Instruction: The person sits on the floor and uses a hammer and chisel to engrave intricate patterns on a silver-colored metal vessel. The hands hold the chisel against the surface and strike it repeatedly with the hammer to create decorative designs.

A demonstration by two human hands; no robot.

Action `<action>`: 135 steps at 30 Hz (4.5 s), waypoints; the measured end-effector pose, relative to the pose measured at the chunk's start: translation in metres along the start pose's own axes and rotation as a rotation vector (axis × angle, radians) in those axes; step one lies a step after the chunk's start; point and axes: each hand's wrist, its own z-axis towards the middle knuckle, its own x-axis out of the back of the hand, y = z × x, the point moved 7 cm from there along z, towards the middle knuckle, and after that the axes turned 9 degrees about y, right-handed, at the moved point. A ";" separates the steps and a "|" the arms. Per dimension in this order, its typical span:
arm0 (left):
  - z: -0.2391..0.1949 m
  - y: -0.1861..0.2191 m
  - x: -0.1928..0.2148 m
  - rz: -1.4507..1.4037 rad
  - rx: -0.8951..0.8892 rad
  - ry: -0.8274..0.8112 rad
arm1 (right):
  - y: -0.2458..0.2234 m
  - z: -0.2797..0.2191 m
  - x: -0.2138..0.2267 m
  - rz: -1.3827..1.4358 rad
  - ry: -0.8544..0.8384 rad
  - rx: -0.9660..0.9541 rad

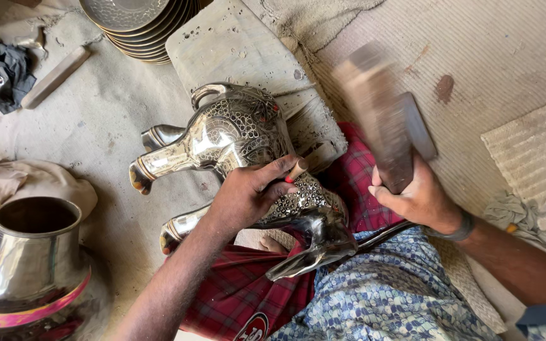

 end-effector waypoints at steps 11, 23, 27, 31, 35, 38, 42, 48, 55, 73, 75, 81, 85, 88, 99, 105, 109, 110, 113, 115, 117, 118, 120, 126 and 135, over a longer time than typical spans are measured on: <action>0.001 0.004 0.003 -0.008 -0.028 -0.007 | -0.011 -0.002 -0.003 -0.189 -0.026 0.173; -0.002 0.017 0.021 -0.044 -0.125 0.078 | 0.003 -0.011 -0.003 -0.542 -0.088 0.004; -0.036 0.012 0.109 -0.040 -0.064 0.516 | 0.032 -0.024 0.003 -0.748 -0.107 -0.272; -0.122 -0.001 0.155 -0.132 0.160 0.890 | 0.049 -0.056 0.002 -0.775 -0.130 -0.211; -0.234 -0.007 0.142 -0.169 0.351 1.205 | 0.075 -0.086 0.010 -0.704 -0.117 -0.205; -0.303 -0.017 0.113 -0.147 0.510 1.414 | 0.102 -0.095 0.016 -0.671 -0.173 -0.214; -0.341 -0.003 0.063 -0.098 0.610 1.478 | 0.124 -0.105 0.028 -0.652 -0.135 -0.174; -0.266 0.007 0.067 0.159 0.479 1.249 | 0.139 -0.128 0.035 -0.565 0.014 -0.305; -0.186 -0.106 0.136 0.217 0.860 0.951 | 0.137 -0.143 0.036 -0.403 0.130 -0.345; -0.116 -0.118 0.116 -0.076 0.622 1.166 | 0.118 -0.202 0.017 -0.486 0.242 -0.466; -0.117 -0.113 0.118 0.071 0.519 1.219 | 0.106 -0.193 0.006 -0.422 0.209 -0.317; -0.125 -0.099 0.119 0.127 0.538 1.311 | 0.101 -0.182 0.000 -0.479 0.112 -0.195; -0.128 -0.103 0.121 0.183 0.576 1.417 | 0.105 -0.174 0.001 -0.450 -0.020 -0.184; -0.138 -0.108 0.120 0.384 0.575 1.438 | 0.113 -0.175 0.000 -0.422 -0.154 -0.279; -0.144 -0.087 0.110 0.463 0.499 1.378 | 0.131 -0.156 0.021 -0.187 -0.184 -0.463; -0.128 -0.025 0.070 -0.187 0.273 1.171 | 0.147 -0.164 0.020 -0.121 -0.162 -0.463; -0.096 -0.012 0.004 -0.491 0.348 0.887 | 0.145 -0.163 0.027 -0.203 -0.093 -0.402; -0.087 -0.007 -0.006 -0.457 0.279 0.788 | 0.139 -0.158 0.031 -0.305 -0.040 -0.339; -0.062 -0.015 -0.029 -0.600 0.292 0.637 | 0.125 -0.136 0.041 -0.481 -0.014 -0.397; -0.054 -0.015 -0.028 -0.514 0.183 0.632 | 0.108 -0.117 0.045 -0.489 0.012 -0.369; -0.052 -0.013 -0.028 -0.455 0.095 0.636 | 0.079 -0.090 0.045 -0.424 0.067 -0.188; -0.052 -0.011 -0.028 -0.438 0.057 0.643 | 0.071 -0.079 0.044 -0.453 0.059 -0.197; -0.053 -0.008 -0.027 -0.368 0.021 0.640 | 0.057 -0.055 0.041 -0.506 0.040 -0.212; -0.044 0.005 -0.021 -0.198 -0.013 0.617 | 0.001 -0.007 0.016 -0.899 -0.125 0.242; -0.044 0.003 -0.023 -0.121 -0.017 0.629 | -0.036 0.018 0.022 -0.252 -0.146 0.090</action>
